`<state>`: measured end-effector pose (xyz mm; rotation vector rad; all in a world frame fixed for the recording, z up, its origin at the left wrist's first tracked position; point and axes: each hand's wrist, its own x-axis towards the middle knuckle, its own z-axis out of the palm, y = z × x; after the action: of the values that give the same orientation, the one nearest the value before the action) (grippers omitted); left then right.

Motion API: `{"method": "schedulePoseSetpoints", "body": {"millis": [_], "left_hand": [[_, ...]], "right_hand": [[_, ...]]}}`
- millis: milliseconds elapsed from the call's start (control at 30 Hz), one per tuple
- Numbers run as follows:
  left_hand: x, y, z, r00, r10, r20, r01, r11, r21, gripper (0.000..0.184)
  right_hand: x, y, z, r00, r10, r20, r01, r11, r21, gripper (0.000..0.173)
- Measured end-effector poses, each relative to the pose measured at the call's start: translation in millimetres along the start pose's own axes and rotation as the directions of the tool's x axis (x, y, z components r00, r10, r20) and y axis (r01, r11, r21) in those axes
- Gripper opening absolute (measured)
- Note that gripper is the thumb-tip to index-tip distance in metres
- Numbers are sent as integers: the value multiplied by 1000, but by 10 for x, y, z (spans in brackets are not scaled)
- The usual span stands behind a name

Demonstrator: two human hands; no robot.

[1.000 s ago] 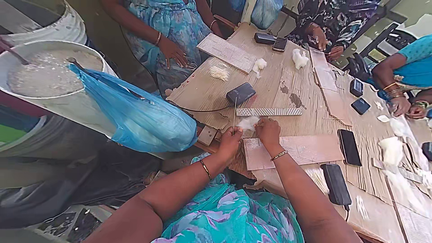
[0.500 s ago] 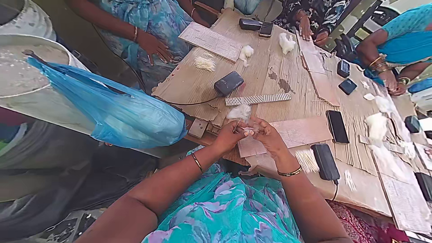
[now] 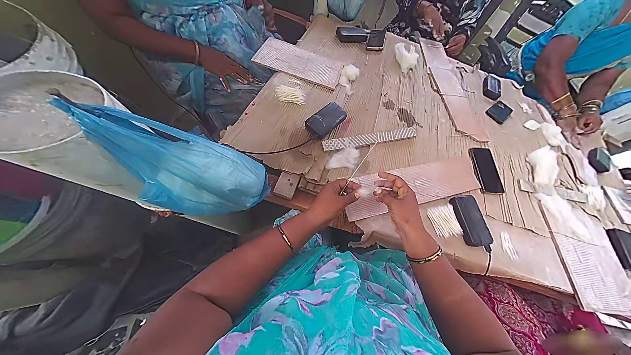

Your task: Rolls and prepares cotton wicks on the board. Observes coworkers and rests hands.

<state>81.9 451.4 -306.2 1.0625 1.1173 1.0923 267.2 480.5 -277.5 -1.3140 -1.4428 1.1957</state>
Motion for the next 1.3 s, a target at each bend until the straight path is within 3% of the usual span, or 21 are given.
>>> {"method": "schedulePoseSetpoints", "body": {"millis": [167,367,500,567,767,900,1033,1300], "left_hand": [[-17,15,6,1000,-15,-8,15,1000,-18,9],[-46,56,7,997,56,58,-50,993,-105,6],[-54,73,16,995,75,70,-69,994,-90,21],[-48,60,18,994,81,68,-76,995,-65,10],[-45,83,23,997,57,47,-59,998,36,12],[-49,83,17,996,52,76,-60,992,108,13],[-63,137,-3,992,9,127,-24,992,122,12],[-94,180,10,993,-28,115,24,999,39,8]], "right_hand": [[-69,-53,38,996,-70,-54,73,996,58,35],[-92,-162,98,996,79,34,-84,983,163,37],[-122,-195,146,991,125,53,-133,976,172,44],[-136,-206,152,992,122,43,-127,979,161,45],[-175,-233,101,999,53,0,-52,992,111,18],[-186,-175,67,999,-38,28,39,998,-56,29],[-159,-167,6,998,-35,-54,35,999,1,22],[-184,-174,-3,996,25,89,-26,1000,12,42]]}}
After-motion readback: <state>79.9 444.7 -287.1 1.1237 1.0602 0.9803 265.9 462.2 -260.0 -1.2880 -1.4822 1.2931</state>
